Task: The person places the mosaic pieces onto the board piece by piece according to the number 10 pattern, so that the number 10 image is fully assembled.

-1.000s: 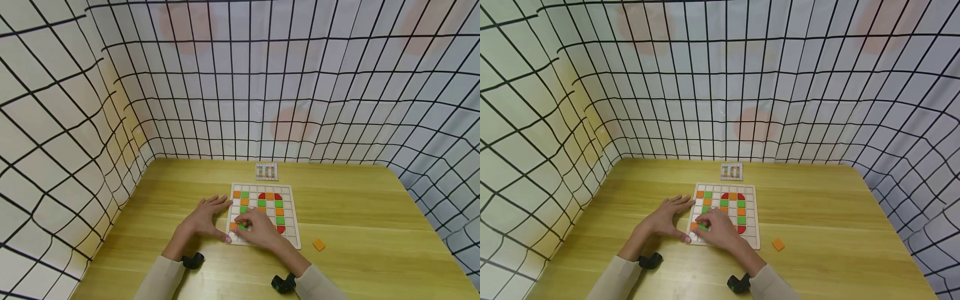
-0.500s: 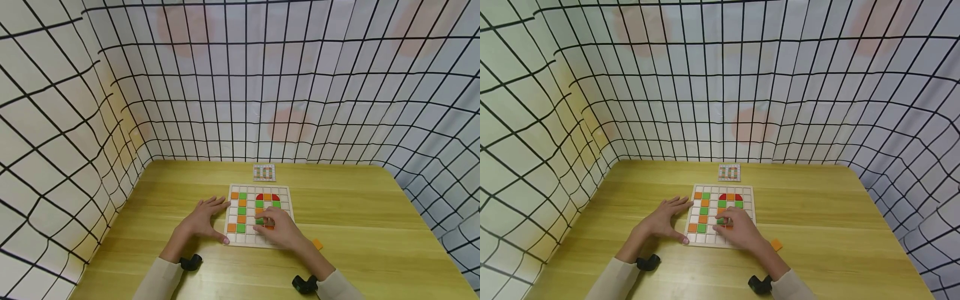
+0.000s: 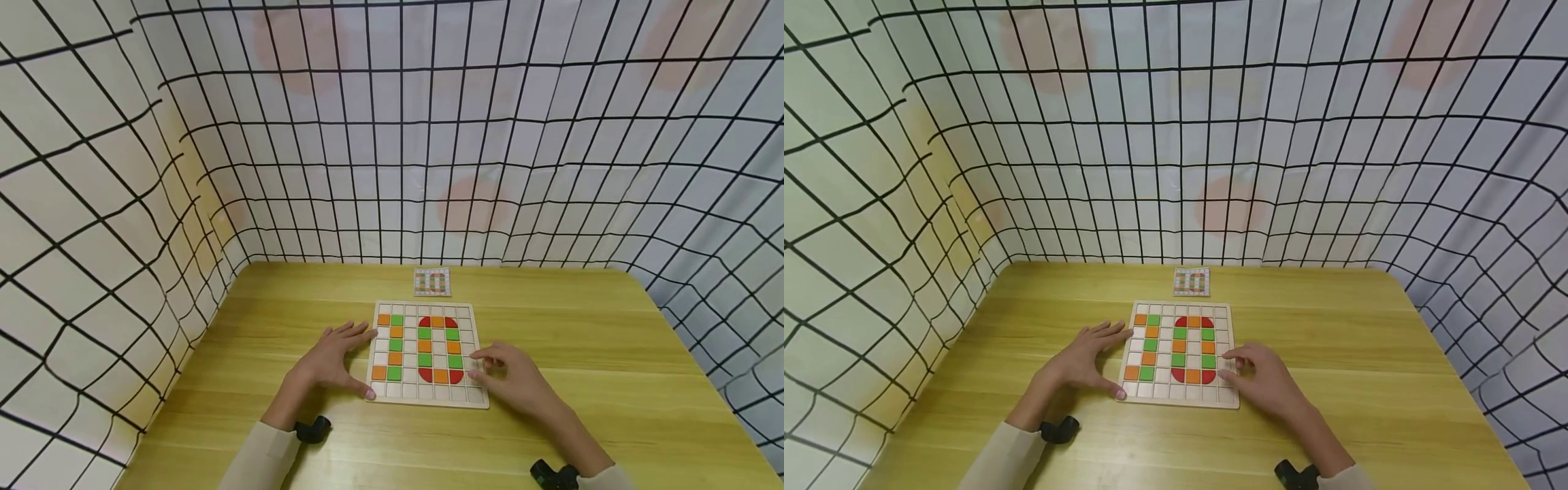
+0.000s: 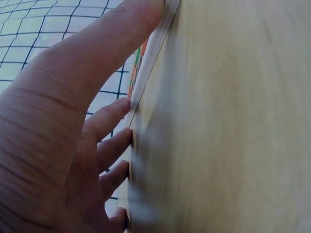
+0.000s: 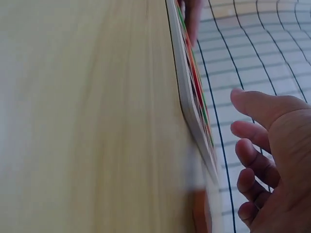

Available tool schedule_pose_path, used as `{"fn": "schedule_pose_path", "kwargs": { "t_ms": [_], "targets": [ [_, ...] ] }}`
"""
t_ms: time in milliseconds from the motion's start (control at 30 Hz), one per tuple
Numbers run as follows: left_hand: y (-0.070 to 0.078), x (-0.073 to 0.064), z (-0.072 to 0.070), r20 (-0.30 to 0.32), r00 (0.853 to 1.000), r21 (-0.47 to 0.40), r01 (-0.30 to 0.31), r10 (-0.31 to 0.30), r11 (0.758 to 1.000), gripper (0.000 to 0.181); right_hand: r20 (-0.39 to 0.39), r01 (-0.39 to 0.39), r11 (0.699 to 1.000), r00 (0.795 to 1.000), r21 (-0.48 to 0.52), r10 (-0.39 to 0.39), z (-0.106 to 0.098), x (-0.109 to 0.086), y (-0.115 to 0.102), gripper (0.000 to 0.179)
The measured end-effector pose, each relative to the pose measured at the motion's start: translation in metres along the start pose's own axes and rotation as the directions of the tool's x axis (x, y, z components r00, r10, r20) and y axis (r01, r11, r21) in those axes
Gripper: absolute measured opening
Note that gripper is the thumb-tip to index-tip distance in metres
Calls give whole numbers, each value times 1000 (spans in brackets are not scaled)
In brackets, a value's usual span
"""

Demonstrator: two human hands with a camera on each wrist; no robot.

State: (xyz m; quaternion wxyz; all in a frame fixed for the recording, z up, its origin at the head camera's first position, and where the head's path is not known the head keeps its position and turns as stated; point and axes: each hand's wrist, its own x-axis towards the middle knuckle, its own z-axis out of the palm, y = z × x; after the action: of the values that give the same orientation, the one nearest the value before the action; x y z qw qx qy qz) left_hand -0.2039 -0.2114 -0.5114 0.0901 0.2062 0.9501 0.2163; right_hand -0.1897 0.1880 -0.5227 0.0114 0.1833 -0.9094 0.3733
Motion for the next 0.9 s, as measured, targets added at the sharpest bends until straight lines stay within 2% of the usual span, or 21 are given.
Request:
{"fn": "schedule_pose_path", "kwargs": {
  "t_ms": [200, 433, 667, 900],
  "targets": [
    [2, -1, -1, -5, 1000, -2, -4, 4, 1000, 124, -25, 5, 1000, 1000, -16, -5, -20, -18, 21, 33],
    [4, 0, -2, -5, 1000, 2, -7, 7, 1000, 122, 2, 4, 998, 1000, -62, -4, -35, -37, 37, 31],
    [5, 1, -1, -3, 1000, 10, -3, 3, 1000, 121, 37, 75, 997, 997, -31, -74, -45, -52, 49, 37],
    [5, -1, -2, -10, 1000, -5, -1, 1, 1000, 121, 72, 176, 984, 982, -26, -174, -45, -55, 57, 44]
  ]
}}
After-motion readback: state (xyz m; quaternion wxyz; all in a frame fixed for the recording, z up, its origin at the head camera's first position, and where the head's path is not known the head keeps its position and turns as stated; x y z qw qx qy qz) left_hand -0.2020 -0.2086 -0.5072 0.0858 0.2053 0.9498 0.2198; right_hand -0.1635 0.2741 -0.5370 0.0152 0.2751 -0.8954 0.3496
